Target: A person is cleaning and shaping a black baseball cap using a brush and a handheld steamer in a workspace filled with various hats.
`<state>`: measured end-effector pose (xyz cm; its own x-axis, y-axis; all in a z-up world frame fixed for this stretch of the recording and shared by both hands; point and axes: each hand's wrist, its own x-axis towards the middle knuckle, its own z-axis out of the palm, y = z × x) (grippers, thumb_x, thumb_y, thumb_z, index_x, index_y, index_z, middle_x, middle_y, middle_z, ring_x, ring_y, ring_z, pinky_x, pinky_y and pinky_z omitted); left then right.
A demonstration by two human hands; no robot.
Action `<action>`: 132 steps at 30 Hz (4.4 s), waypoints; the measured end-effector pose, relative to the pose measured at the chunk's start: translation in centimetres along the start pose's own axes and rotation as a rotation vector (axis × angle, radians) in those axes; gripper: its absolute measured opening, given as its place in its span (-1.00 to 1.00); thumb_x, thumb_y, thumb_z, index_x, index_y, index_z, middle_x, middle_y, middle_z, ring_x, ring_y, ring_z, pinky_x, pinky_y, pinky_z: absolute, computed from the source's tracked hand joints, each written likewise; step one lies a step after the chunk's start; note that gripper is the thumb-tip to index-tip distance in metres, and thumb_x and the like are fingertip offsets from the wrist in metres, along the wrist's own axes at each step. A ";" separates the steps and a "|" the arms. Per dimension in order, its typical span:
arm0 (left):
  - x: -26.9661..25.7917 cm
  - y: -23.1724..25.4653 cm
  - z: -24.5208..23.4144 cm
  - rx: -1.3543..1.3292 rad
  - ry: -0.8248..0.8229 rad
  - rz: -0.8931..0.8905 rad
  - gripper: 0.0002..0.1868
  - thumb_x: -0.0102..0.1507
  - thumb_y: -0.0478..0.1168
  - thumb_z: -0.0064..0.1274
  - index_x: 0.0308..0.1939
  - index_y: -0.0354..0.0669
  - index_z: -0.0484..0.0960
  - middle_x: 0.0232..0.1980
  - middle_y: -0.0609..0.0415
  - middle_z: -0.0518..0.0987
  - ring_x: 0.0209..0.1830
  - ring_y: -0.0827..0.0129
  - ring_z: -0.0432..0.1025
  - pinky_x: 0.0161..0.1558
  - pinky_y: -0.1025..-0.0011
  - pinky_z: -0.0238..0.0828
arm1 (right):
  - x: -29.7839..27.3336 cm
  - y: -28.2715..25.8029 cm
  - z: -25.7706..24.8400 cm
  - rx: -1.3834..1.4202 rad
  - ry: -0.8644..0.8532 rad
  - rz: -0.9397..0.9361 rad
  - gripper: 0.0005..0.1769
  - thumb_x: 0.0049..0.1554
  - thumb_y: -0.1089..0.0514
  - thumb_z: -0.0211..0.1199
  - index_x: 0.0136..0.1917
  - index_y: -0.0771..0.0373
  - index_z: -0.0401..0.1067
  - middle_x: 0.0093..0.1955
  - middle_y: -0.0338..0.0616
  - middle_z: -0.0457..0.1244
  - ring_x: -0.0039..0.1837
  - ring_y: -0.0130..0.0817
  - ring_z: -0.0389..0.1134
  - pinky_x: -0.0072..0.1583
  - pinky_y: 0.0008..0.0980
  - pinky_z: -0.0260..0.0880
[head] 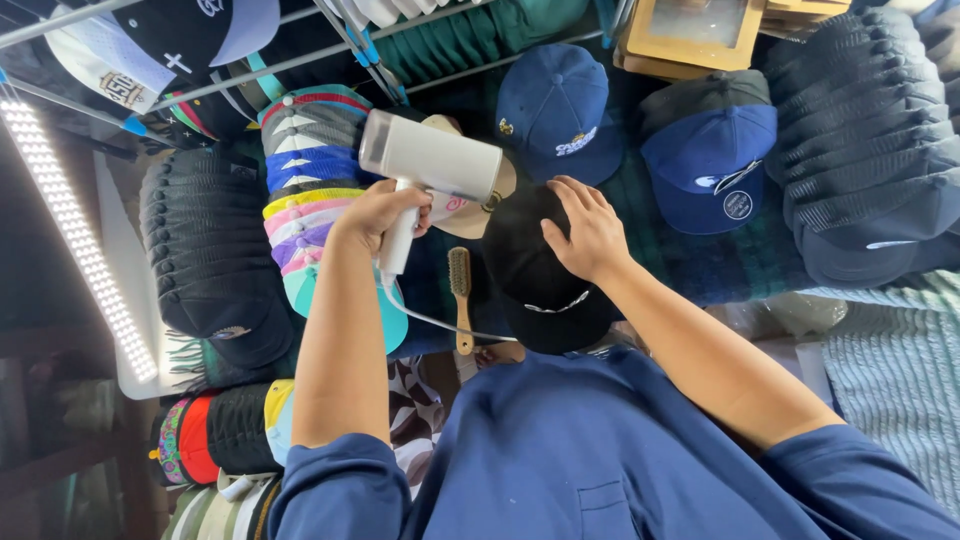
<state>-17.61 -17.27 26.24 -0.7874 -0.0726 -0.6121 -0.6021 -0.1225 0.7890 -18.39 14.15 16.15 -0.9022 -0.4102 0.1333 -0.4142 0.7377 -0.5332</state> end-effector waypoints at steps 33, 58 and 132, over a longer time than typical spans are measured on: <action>-2.2 -20.6 -2.0 -0.330 0.242 0.106 -0.74 0.06 -0.27 0.26 -0.31 -0.19 0.48 -0.64 -0.06 0.42 -0.73 0.19 0.39 -0.56 0.27 0.35 | 0.2 0.9 0.6 0.052 0.096 -0.107 -0.39 0.21 -0.04 0.22 0.48 0.17 0.32 0.42 -0.01 0.23 0.42 0.00 0.25 0.41 -0.10 0.25; -10.6 -27.9 9.4 -0.298 0.514 0.350 -0.85 0.06 -0.29 0.11 -0.63 -0.11 0.61 -0.78 0.07 0.44 -0.77 0.43 0.32 -0.50 0.49 0.35 | 5.0 3.5 -0.6 -0.058 -0.351 -0.200 -0.32 0.24 -0.16 0.16 0.57 -0.09 0.14 0.40 -0.19 0.11 0.41 -0.10 0.25 0.43 -0.08 0.18; -18.1 -18.8 23.3 -0.464 0.766 0.473 -0.84 0.05 -0.44 0.13 -0.29 -0.28 0.60 -0.69 -0.02 0.44 -0.74 0.31 0.40 -0.45 0.42 0.36 | 8.5 0.1 1.8 -0.099 -0.385 -0.677 -0.60 0.29 -0.27 0.01 0.32 -0.35 0.46 0.32 -0.49 0.32 0.36 -0.31 0.31 0.35 -0.21 0.31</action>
<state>4.90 9.41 23.72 -0.5369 -0.8087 -0.2403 -0.0112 -0.2780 0.9605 -25.87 9.79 15.73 -0.3517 -0.9314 0.0942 -0.8844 0.2976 -0.3595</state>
